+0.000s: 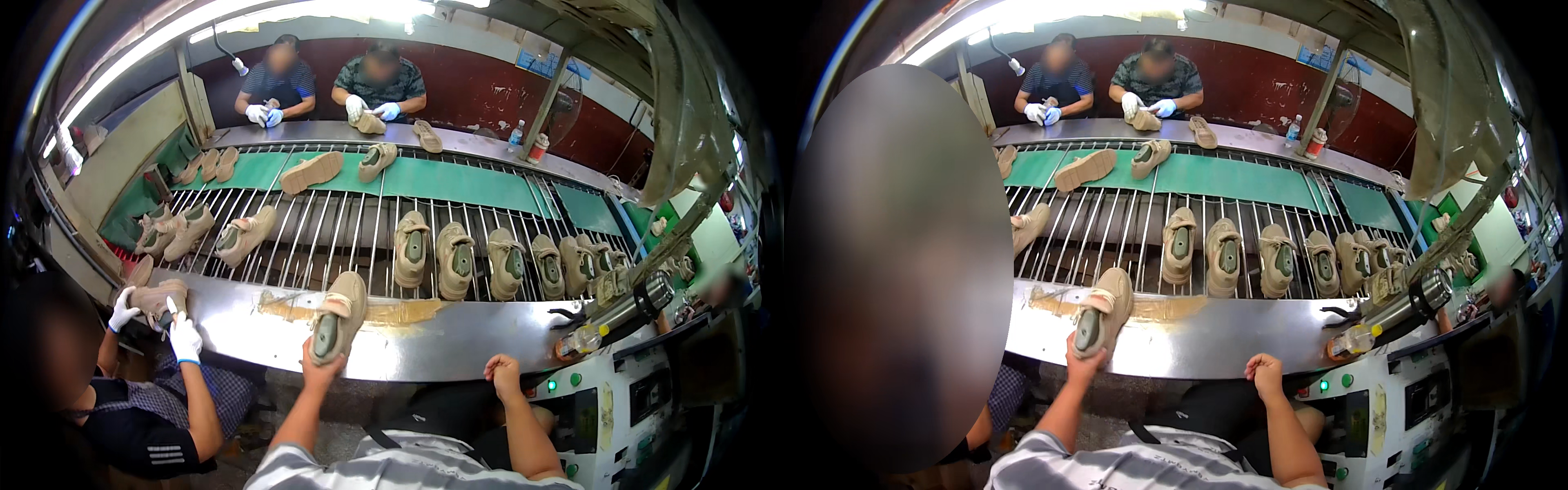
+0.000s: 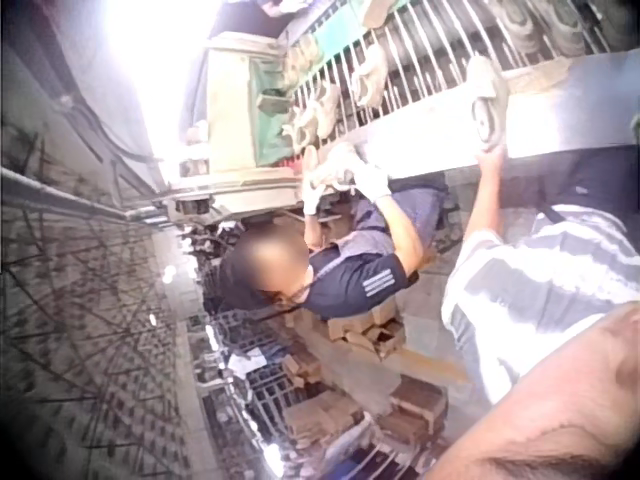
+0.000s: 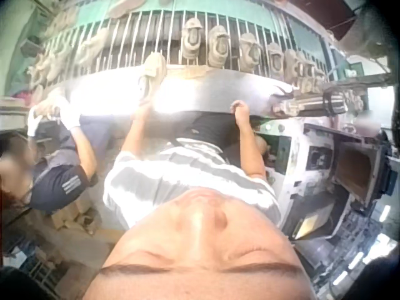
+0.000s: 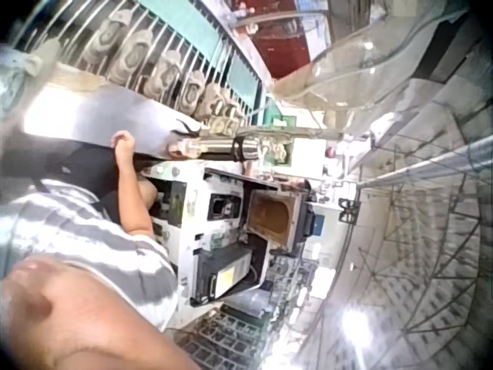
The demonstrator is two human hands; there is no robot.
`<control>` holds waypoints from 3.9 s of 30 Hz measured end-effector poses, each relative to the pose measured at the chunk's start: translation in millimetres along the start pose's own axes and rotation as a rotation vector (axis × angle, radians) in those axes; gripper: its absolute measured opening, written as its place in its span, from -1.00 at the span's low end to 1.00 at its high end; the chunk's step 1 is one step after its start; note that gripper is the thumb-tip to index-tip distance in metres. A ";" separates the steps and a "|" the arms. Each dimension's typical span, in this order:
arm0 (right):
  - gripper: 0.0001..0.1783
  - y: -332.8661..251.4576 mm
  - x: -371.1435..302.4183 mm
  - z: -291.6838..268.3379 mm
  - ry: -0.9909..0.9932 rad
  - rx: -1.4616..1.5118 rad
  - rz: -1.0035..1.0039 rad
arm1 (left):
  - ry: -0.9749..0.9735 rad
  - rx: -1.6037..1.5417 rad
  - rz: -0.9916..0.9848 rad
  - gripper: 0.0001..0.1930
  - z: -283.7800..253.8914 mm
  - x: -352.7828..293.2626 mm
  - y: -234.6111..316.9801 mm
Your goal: The person operates a sole-pressing machine in a footwear factory by placing a shoe upper and a sole into the machine, activating it with buttons, and then moving the pressed shoe onto a conveyor belt alongside several other workers.
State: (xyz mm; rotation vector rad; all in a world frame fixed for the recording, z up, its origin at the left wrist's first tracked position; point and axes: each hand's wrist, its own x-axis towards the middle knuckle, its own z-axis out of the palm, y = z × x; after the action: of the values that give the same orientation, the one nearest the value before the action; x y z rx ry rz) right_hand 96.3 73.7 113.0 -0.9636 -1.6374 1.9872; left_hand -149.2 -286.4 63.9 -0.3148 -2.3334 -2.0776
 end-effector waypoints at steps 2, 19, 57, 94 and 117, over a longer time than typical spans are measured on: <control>-0.67 15.5 6.7 7.8 -0.061 -0.111 -0.043 | 0.044 -0.093 0.055 -0.12 22.8 1.2 -14.9; -0.76 52.4 129.1 225.3 -0.281 -0.974 -0.583 | -0.008 0.304 0.015 -0.17 165.0 201.2 -40.1; -0.82 52.4 172.6 249.5 -0.416 -1.081 -0.764 | -0.144 0.052 -0.181 -0.55 118.7 563.1 -114.8; -0.85 72.4 158.1 252.5 -0.318 -0.975 -0.671 | -0.107 -0.885 -0.169 -0.27 -7.4 207.9 23.1; -0.26 -64.1 -90.2 -44.8 -0.514 0.912 -0.452 | -1.566 -1.004 -1.486 -0.74 204.2 -167.0 108.8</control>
State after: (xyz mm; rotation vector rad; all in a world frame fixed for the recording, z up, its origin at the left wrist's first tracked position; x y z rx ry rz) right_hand 182.3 59.2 194.5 0.2425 -0.8052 2.3394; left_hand 57.7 -99.0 123.1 -0.1182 -0.8237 -5.2113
